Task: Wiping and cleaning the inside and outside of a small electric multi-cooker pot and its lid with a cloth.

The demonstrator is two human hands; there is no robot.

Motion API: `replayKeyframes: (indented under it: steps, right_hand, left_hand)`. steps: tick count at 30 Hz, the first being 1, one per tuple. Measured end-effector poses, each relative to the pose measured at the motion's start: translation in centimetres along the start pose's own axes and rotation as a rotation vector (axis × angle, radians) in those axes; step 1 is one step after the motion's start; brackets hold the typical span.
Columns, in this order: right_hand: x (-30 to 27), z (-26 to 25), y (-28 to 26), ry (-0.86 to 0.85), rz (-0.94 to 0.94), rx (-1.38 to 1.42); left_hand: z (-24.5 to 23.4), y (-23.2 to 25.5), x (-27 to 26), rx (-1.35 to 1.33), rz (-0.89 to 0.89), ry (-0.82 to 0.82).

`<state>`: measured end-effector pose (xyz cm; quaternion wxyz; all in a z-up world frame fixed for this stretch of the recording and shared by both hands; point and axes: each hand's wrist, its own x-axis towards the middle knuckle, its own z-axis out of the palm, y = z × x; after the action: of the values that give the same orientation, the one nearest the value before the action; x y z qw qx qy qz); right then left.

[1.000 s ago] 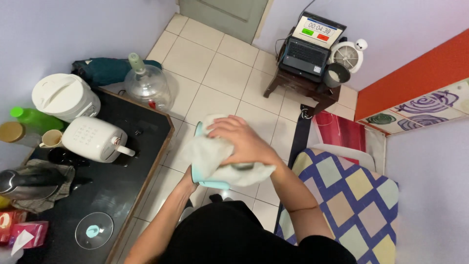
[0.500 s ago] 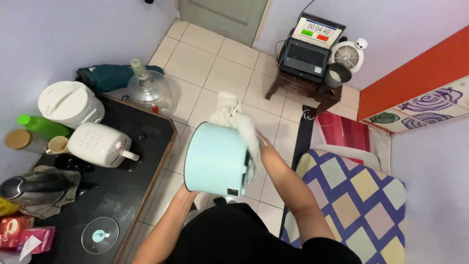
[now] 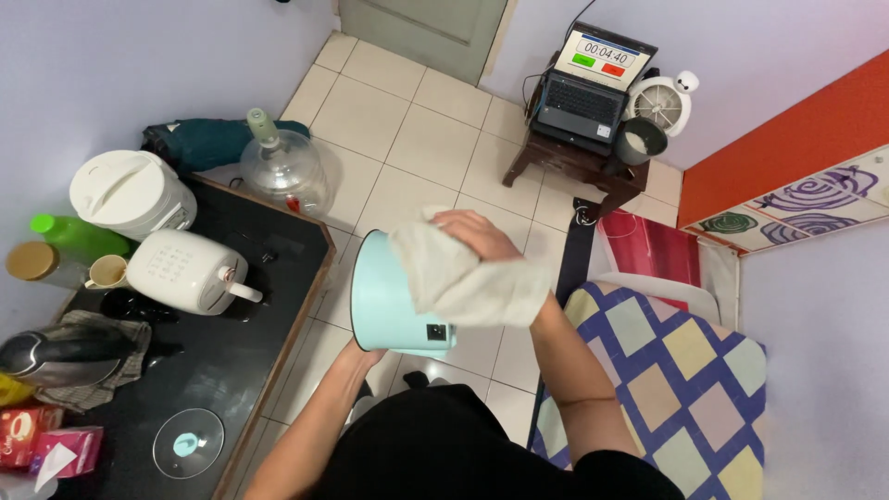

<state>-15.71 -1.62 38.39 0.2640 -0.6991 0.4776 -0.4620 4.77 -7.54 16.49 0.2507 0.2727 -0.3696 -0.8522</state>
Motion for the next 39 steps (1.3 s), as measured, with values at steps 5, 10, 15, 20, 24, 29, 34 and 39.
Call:
replayKeyframes:
  steps: [5, 10, 15, 20, 24, 29, 34, 39]
  right_hand:
    - [-1.4, 1.9, 0.2, -0.09, -0.159, -0.403]
    - [-3.3, 1.7, 10.3, 0.027, -0.081, 0.131]
    - [-6.0, 2.5, 20.0, 0.327, 0.425, 1.024]
    - [-7.5, 5.6, 21.6, 0.404, 0.597, 1.164]
    - [-8.3, 7.5, 23.0, 0.473, 0.765, 1.288]
    - [-8.7, 8.4, 23.1, 0.472, 0.813, 1.189]
    - [-7.4, 5.3, 17.4, 0.172, 0.519, 0.559]
    - [-7.7, 1.6, 15.5, 0.234, 0.633, 0.187]
  left_hand:
    - [0.1, 0.2, 0.3, -0.116, 0.001, -0.019]
    - [0.2, 0.3, -0.4, -0.266, -0.009, -0.032]
    - [0.7, 1.5, -0.3, -0.41, 0.003, -0.052]
    - [1.3, 2.3, -1.6, -0.56, 0.003, -0.056]
    - [2.1, 3.4, -2.4, -0.683, 0.016, -0.068]
    - [0.8, 1.5, -1.4, -0.919, -0.111, -0.523]
    - [-0.1, 1.8, -0.7, -1.065, -0.135, -0.721]
    - [0.9, 5.1, -1.3, -0.773, -0.176, 0.039]
